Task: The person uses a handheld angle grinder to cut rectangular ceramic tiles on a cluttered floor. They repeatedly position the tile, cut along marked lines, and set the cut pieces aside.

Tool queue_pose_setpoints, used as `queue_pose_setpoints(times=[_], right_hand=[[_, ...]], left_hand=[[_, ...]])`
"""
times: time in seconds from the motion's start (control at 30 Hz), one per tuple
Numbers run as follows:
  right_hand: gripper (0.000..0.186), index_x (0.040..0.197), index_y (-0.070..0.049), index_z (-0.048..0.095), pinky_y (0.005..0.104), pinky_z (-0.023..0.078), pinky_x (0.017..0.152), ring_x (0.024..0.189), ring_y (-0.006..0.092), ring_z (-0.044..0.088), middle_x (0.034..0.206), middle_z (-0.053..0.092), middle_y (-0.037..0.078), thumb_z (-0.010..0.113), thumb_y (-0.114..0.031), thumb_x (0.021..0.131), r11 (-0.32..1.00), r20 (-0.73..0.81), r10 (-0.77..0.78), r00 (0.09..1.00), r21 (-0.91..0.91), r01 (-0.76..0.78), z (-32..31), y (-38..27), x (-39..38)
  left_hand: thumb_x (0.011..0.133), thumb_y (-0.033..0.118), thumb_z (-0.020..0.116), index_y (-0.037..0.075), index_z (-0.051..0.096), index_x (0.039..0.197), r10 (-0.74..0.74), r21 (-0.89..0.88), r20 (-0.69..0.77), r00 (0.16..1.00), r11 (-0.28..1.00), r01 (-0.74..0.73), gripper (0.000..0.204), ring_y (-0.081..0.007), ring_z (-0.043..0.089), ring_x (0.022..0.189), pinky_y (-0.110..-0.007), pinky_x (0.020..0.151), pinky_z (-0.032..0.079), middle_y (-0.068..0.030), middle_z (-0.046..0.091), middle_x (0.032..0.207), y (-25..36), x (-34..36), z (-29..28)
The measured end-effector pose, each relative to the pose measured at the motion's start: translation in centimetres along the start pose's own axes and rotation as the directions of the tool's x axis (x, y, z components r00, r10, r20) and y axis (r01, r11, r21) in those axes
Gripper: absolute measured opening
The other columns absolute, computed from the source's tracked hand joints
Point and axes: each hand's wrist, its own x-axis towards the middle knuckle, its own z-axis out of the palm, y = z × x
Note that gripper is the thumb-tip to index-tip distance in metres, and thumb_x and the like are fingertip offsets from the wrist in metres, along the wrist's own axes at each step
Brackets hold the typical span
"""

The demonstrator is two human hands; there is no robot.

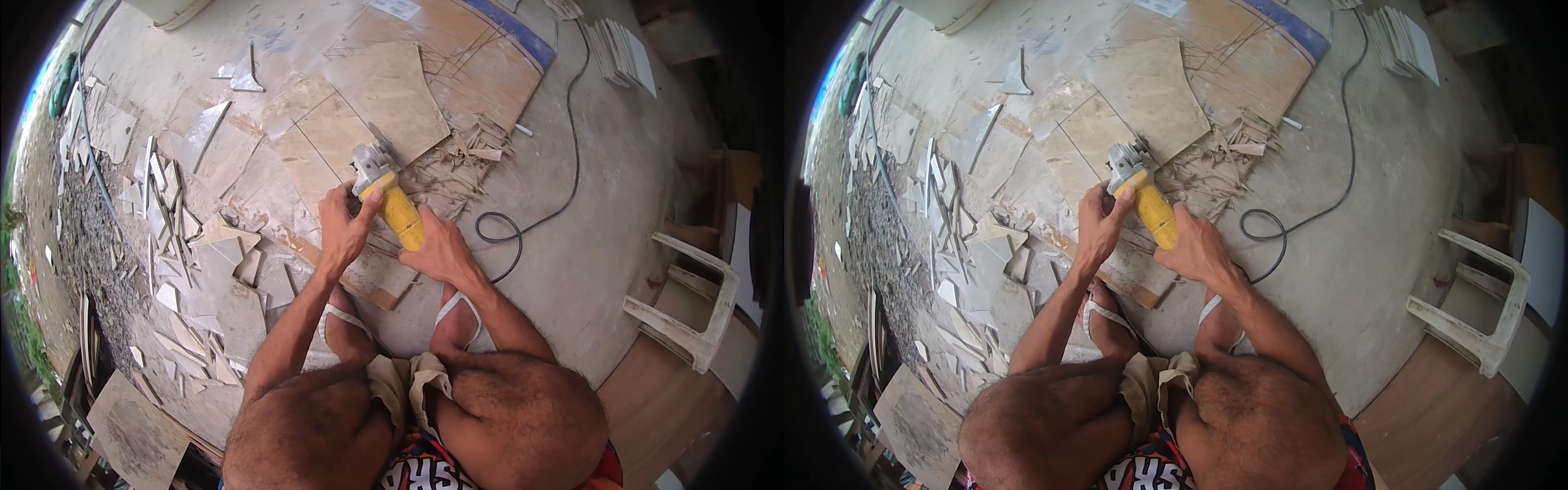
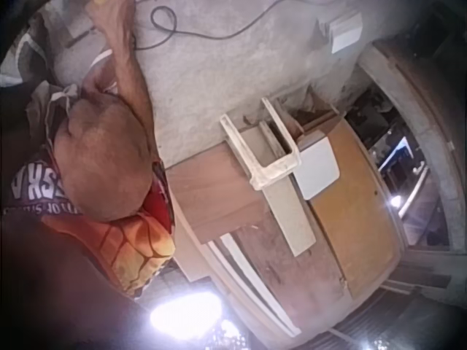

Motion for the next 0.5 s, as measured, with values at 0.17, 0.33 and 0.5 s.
queue_pose_setpoints(times=[0.17, 0.33, 0.5], right_hand=[[0.053, 0.115, 0.002, 0.054, 0.0612, 0.057, 0.082, 0.095, 0.0573, 0.071, 0.096, 0.073, 0.034, 0.081, -0.025, 0.079, 1.000, -0.025, -0.024, 0.999, 0.013, 0.024, 0.2, 0.4, -0.9], [0.052, 0.112, 0.001, 0.054, 0.0600, 0.056, 0.080, 0.096, 0.0566, 0.070, 0.095, 0.072, 0.033, 0.083, -0.025, 0.077, 0.997, -0.016, 0.056, 0.998, 0.051, -0.055, 0.1, 0.0, -1.2], [0.050, 0.116, 0.000, 0.054, 0.0612, 0.058, 0.082, 0.094, 0.0567, 0.072, 0.095, 0.074, 0.033, 0.079, -0.024, 0.081, 0.999, -0.036, 0.010, 0.999, 0.039, -0.008, 0.2, -0.1, -1.1]], left_hand=[[0.096, 0.054, 0.079, -0.011, 0.071, 0.127, 0.218, 0.054, -0.061, 0.974, 0.975, -0.215, 0.073, -0.0258, 0.061, 0.087, -0.042, 0.080, 0.051, -0.0195, 0.069, 0.095, -1.3, -0.1, 0.5], [0.096, 0.053, 0.080, -0.013, 0.069, 0.130, 0.325, 0.159, -0.134, 0.936, 0.940, -0.303, 0.075, -0.0238, 0.066, 0.086, -0.041, 0.081, 0.054, -0.0191, 0.073, 0.098, -2.3, -0.3, 0.9], [0.094, 0.057, 0.080, -0.009, 0.071, 0.130, 0.034, -0.188, 0.026, 0.999, 0.982, -0.028, 0.075, -0.0325, 0.061, 0.102, -0.046, 0.094, 0.051, -0.0226, 0.068, 0.108, 0.3, -0.6, -0.1]])
